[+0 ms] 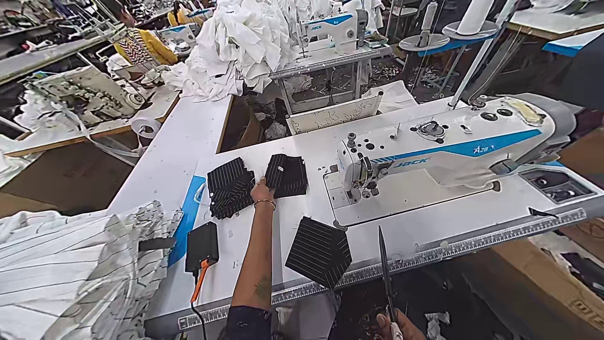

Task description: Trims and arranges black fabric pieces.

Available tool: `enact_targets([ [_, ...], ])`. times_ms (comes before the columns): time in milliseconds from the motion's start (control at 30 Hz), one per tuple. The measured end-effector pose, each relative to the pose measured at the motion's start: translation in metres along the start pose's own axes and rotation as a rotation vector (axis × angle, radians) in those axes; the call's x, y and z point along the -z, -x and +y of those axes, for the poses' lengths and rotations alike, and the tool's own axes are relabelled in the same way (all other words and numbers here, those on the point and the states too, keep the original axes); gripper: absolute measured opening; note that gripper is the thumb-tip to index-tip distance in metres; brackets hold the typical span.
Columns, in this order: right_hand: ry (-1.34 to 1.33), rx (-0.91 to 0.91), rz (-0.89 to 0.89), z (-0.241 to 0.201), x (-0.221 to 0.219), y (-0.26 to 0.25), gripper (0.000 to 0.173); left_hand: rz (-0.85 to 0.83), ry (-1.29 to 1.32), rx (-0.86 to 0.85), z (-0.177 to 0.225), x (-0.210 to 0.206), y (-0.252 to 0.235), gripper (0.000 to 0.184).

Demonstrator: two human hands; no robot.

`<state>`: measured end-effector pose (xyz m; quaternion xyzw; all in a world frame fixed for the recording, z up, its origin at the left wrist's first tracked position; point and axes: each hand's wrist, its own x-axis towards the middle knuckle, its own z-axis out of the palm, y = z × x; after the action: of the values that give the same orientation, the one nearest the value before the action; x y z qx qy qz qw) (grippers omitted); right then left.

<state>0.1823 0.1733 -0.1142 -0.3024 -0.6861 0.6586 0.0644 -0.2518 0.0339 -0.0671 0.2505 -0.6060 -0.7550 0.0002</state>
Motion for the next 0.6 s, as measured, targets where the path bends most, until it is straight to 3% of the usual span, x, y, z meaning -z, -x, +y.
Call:
enact_targets([
  [300, -0.052, 0.046, 0.017, -0.004, -0.001, -0.003, 0.023, -0.015, 0.146, 0.053, 0.0, -0.002, 0.002, 0.04],
  [367, -0.046, 0.041, 0.016, -0.003, -0.001, -0.001, 0.023, -0.145, -0.036, -0.1, -0.005, -0.001, 0.005, 0.036],
  [500, -0.028, 0.022, 0.029, -0.006, 0.001, 0.007, 0.021, -0.59, -0.642, -0.625, -0.012, 0.019, 0.022, 0.038],
  [600, -0.03, 0.018, 0.029, -0.006, 0.003, 0.011, 0.021, -0.949, -0.912, -0.851, -0.017, 0.046, 0.051, 0.033],
])
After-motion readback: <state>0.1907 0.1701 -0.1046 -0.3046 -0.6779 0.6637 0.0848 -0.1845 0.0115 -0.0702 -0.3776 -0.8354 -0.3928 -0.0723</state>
